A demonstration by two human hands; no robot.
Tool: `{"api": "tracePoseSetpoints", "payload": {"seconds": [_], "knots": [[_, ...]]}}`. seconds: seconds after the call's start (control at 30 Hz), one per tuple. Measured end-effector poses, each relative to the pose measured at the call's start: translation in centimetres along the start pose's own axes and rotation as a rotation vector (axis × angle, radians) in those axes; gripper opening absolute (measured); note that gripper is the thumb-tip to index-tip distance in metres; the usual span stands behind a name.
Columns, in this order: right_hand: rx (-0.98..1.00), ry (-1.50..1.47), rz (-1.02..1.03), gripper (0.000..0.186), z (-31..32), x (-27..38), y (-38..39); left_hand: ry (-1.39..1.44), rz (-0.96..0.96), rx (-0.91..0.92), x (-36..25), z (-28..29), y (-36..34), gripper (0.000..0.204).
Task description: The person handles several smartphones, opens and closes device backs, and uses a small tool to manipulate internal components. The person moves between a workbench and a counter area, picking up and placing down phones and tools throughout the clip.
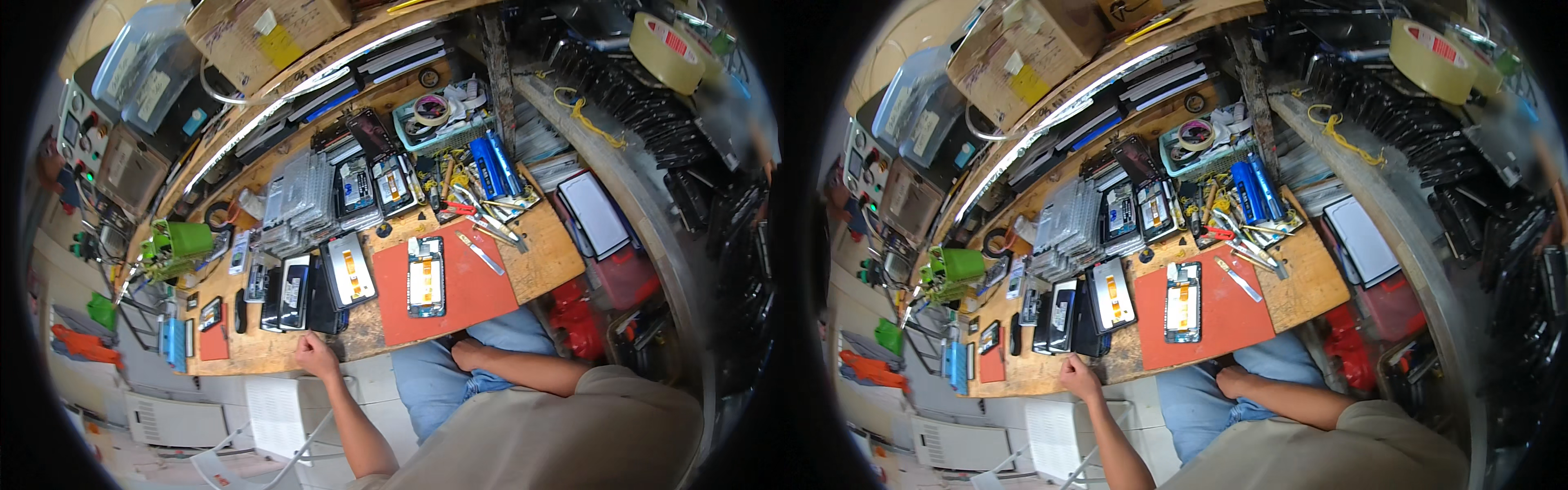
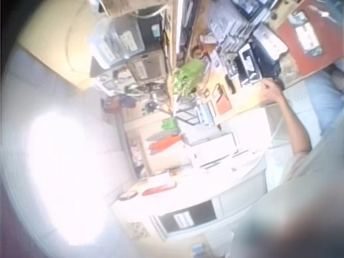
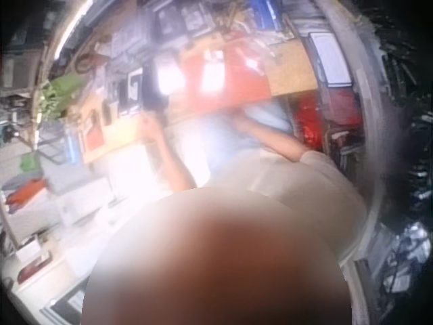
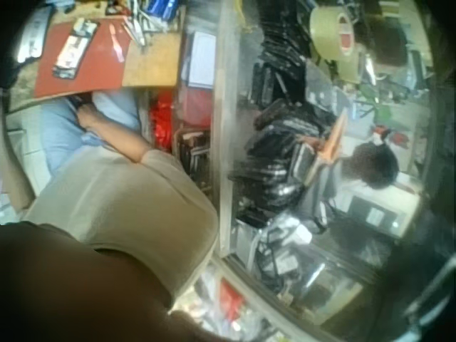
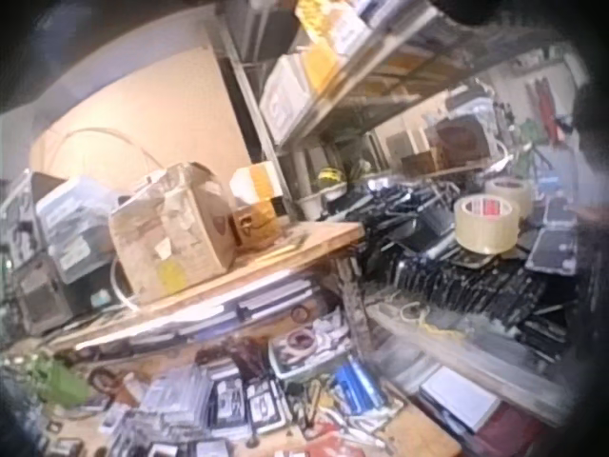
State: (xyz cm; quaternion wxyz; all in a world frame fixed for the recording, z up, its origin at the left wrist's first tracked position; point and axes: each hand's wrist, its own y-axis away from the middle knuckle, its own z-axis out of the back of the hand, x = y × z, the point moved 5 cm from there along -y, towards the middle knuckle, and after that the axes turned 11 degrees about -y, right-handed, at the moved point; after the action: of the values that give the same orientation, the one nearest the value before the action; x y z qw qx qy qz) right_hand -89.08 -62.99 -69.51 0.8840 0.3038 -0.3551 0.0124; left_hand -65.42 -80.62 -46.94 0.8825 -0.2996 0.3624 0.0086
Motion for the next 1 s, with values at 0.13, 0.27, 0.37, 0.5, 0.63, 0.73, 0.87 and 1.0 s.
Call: {"api": "tracePoseSetpoints", "payload": {"seconds": [0.13,0.27,0.37,0.5,0.63,0.73,0.87,1.0], "knots": [[-0.123,0.08,0.027,0.023,1.7,-1.3,2.0,-0.039,-0.096,-0.062,-0.7,0.5,1.0,0.042],[0.189,0.005,0.045,0.028,0.2,-0.7,5.4,-0.154,-0.123,-0.012,-1.0,0.3,1.1,0.042],[0.305,-0.199,0.367,0.038,1.5,3.8,9.6,-0.212,-0.171,-0.068,-0.9,0.2,1.3,0.042],[0.402,-0.557,0.585,0.038,11.1,11.7,14.6,-0.162,-0.129,-0.015,-0.3,0.1,1.5,0.041],[-0.565,-0.053,0.557,0.026,32.0,14.1,11.2,-0.074,-0.108,0.003,-0.6,0.5,1.0,0.038],[-0.901,-0.448,0.548,0.026,46.3,12.2,2.8,-0.04,-0.068,0.015,-0.6,0.6,0.9,0.038],[-1.082,-0.559,0.446,0.033,53.9,7.0,-5.1,-0.115,-0.058,-0.023,-0.4,0.6,1.2,0.041],[-1.012,-0.223,0.375,0.026,54.2,3.9,-8.4,-0.183,-0.015,-0.023,-0.1,0.4,1.5,0.041]]}}
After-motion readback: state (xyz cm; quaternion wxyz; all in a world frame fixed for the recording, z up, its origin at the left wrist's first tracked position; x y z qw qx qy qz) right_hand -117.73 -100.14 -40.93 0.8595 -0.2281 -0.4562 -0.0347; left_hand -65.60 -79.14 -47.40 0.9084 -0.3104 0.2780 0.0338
